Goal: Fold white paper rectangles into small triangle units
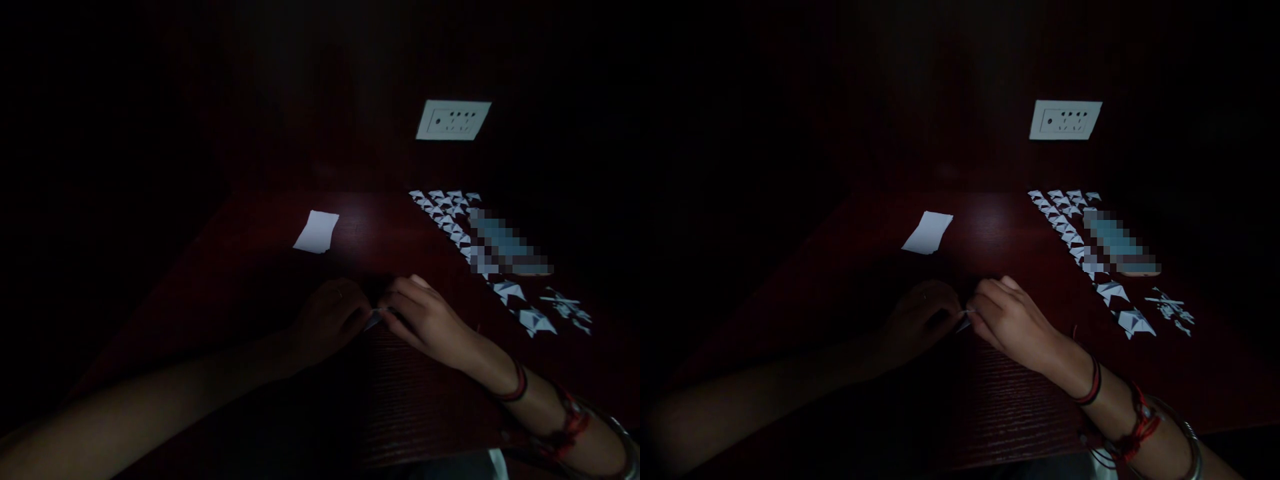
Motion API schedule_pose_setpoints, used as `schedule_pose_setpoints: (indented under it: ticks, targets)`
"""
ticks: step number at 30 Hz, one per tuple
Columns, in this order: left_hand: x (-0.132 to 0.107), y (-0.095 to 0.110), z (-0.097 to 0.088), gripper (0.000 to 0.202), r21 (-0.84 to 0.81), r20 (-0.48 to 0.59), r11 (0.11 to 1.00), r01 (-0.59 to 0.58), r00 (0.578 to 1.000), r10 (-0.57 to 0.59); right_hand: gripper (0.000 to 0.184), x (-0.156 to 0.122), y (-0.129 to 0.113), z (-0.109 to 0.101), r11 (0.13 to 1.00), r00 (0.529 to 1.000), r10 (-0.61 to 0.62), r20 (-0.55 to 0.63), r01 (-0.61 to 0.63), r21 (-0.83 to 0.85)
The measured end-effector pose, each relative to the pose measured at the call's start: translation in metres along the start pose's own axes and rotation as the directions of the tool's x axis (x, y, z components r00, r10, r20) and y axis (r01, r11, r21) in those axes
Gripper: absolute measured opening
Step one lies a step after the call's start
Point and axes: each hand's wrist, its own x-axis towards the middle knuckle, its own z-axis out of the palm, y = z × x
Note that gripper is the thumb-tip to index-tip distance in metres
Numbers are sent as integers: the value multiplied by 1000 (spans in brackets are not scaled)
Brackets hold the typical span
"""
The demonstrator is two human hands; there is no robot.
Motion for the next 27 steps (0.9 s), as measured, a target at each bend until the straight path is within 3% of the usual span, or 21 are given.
schedule_pose_setpoints:
  ticks: [6,14,21,27]
  targets:
    - [1,1,-1,4,-69,8,994,79,997,-78,15,0,9,-1,982,995,92,-23,-87,169]
    - [6,-2,-4,6,-198,37,935,294,956,-293,11,2,18,-2,930,989,143,25,-143,339]
    - [7,-4,-3,6,-136,51,968,213,977,-208,11,3,21,6,936,981,181,63,-192,296]
    - [2,-14,6,12,78,34,987,140,989,-143,6,0,27,12,938,963,262,67,-270,216]
